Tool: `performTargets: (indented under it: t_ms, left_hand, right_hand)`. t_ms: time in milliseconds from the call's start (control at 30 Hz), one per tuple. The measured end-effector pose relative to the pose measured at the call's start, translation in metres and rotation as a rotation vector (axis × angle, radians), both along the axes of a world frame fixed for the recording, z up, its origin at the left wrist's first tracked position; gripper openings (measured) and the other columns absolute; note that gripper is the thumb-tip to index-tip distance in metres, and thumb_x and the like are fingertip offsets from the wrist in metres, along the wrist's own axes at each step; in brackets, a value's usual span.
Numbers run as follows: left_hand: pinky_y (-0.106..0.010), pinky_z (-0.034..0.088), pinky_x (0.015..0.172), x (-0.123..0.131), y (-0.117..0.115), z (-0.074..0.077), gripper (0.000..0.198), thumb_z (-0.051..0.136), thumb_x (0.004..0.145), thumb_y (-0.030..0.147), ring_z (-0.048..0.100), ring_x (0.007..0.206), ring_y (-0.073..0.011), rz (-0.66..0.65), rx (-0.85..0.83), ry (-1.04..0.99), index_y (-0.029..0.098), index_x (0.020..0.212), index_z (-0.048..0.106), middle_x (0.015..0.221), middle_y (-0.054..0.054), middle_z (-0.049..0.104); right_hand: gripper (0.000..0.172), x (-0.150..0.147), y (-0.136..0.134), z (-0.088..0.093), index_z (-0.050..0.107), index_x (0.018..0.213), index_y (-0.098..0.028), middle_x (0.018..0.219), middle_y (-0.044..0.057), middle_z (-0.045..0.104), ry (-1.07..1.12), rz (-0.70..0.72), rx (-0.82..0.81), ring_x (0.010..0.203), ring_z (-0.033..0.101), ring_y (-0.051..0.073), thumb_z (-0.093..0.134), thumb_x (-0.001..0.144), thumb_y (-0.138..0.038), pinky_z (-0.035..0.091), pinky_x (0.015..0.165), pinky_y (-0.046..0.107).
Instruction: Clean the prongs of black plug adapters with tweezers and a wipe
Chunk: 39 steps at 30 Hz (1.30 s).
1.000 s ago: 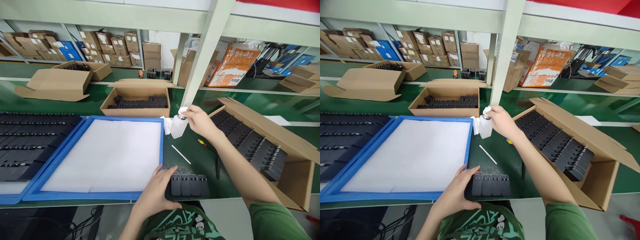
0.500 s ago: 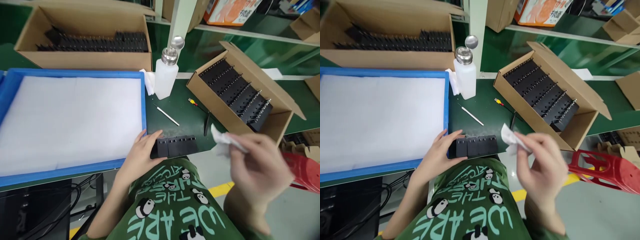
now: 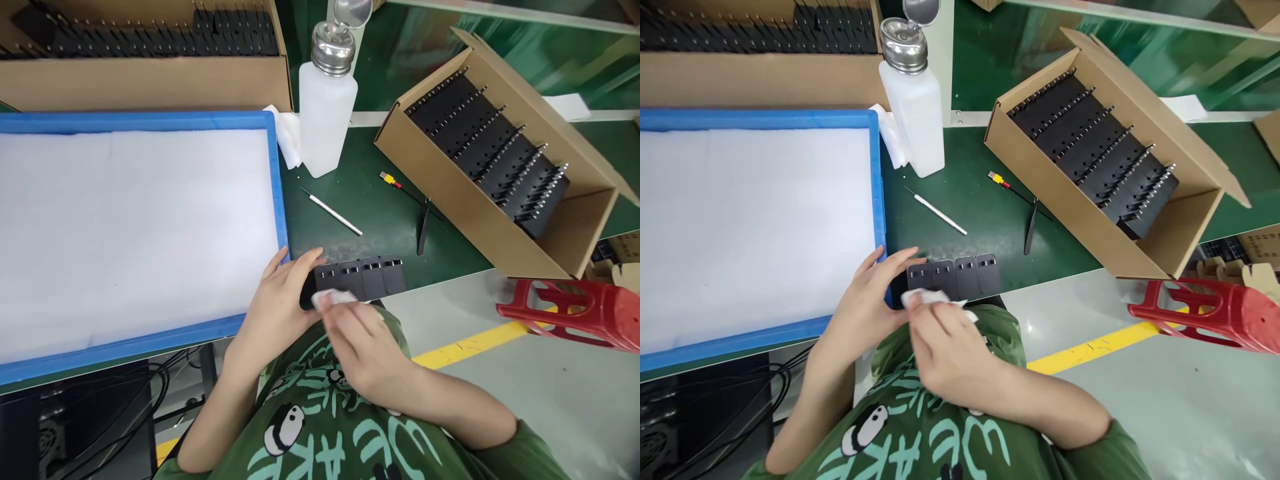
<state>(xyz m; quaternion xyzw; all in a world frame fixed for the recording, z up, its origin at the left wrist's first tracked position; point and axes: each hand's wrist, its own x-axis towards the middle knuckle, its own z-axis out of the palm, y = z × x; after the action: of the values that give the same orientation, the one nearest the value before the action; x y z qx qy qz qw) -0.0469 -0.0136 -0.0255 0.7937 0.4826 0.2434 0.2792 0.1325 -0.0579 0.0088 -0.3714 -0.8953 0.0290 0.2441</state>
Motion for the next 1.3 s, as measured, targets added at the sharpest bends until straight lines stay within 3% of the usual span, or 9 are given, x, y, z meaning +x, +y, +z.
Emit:
performTargets:
  t_ms: [100,233,300,433,567,767,967,1100,1300]
  left_hand:
    - [-0.055,0.029,0.124,0.000,-0.001,0.001,0.066,0.067,0.090,0.025,0.065,0.123,-0.0253,0.002,0.005,-0.003,0.023,0.147,0.034,0.132,-0.009,0.069]
    - [-0.053,0.027,0.125,0.002,-0.002,0.004,0.081,0.079,0.083,0.042,0.065,0.124,-0.0259,0.034,-0.008,0.024,0.023,0.148,0.034,0.133,-0.007,0.069]
    - [-0.051,0.026,0.126,0.003,-0.002,0.005,0.083,0.079,0.082,0.046,0.064,0.126,-0.0253,0.042,-0.012,0.029,0.023,0.148,0.035,0.132,-0.006,0.069]
    - [-0.045,0.022,0.128,0.002,-0.002,0.004,0.083,0.081,0.081,0.044,0.065,0.123,-0.0215,0.045,-0.021,0.029,0.025,0.147,0.036,0.133,-0.003,0.069]
    - [-0.044,0.022,0.128,0.001,-0.002,0.004,0.081,0.083,0.079,0.039,0.065,0.122,-0.0213,0.043,-0.024,0.030,0.024,0.145,0.037,0.132,-0.003,0.069]
    - [-0.049,0.025,0.126,0.001,-0.001,0.005,0.059,0.064,0.092,0.027,0.064,0.125,-0.0225,0.024,-0.021,0.025,0.025,0.145,0.037,0.130,-0.004,0.070]
    - [-0.048,0.021,0.129,0.002,-0.002,0.004,0.080,0.079,0.083,0.043,0.062,0.127,-0.0236,0.040,-0.024,0.061,0.026,0.147,0.036,0.134,-0.004,0.067]
    - [-0.047,0.021,0.129,0.002,-0.003,0.005,0.083,0.081,0.081,0.040,0.064,0.125,-0.0219,0.044,-0.029,0.055,0.028,0.148,0.034,0.134,-0.003,0.067]
    - [-0.054,0.025,0.126,0.003,0.000,0.004,0.072,0.075,0.086,0.029,0.066,0.121,-0.0229,0.035,-0.029,0.028,0.029,0.145,0.035,0.132,-0.004,0.069]
  right_hand:
    - [0.035,0.012,0.000,0.012,0.063,0.124,-0.005,0.086,0.007,0.062,0.304,0.097,-0.209,0.082,0.058,0.017,0.045,0.094,0.001,0.056,0.076,0.029]
    - [0.059,0.052,-0.006,0.019,0.062,0.136,-0.026,0.097,0.006,0.061,0.345,-0.491,-0.024,0.082,0.060,0.016,0.054,0.087,0.005,0.051,0.064,0.030]
    - [0.060,0.063,-0.008,0.012,0.060,0.138,-0.028,0.096,0.007,0.062,0.191,-0.627,0.059,0.082,0.059,0.019,0.056,0.088,0.003,0.050,0.064,0.032]
    - [0.056,0.045,-0.007,-0.007,0.048,0.144,-0.008,0.095,0.014,0.060,-0.092,-0.445,-0.037,0.084,0.057,0.023,0.045,0.090,0.004,0.053,0.069,0.037]
    - [0.041,0.008,0.001,-0.008,0.055,0.129,0.006,0.090,0.016,0.062,-0.198,-0.348,0.018,0.077,0.052,0.023,0.043,0.090,0.005,0.053,0.067,0.037]
    - [0.035,0.014,0.007,0.017,0.061,0.122,-0.003,0.094,0.010,0.065,0.199,0.116,-0.286,0.087,0.059,0.017,0.040,0.094,0.000,0.057,0.081,0.028]
    - [0.055,0.070,-0.004,0.019,0.062,0.133,-0.025,0.100,0.008,0.063,0.158,-0.603,0.038,0.086,0.060,0.019,0.056,0.087,0.004,0.054,0.076,0.032]
    - [0.042,0.052,-0.002,0.003,0.059,0.127,-0.005,0.095,0.015,0.060,-0.085,-0.462,-0.064,0.084,0.056,0.022,0.044,0.090,0.005,0.055,0.073,0.035]
    - [0.032,-0.007,0.007,0.004,0.064,0.112,0.007,0.089,0.019,0.063,-0.221,-0.270,0.073,0.079,0.055,0.025,0.045,0.086,0.007,0.057,0.072,0.039]
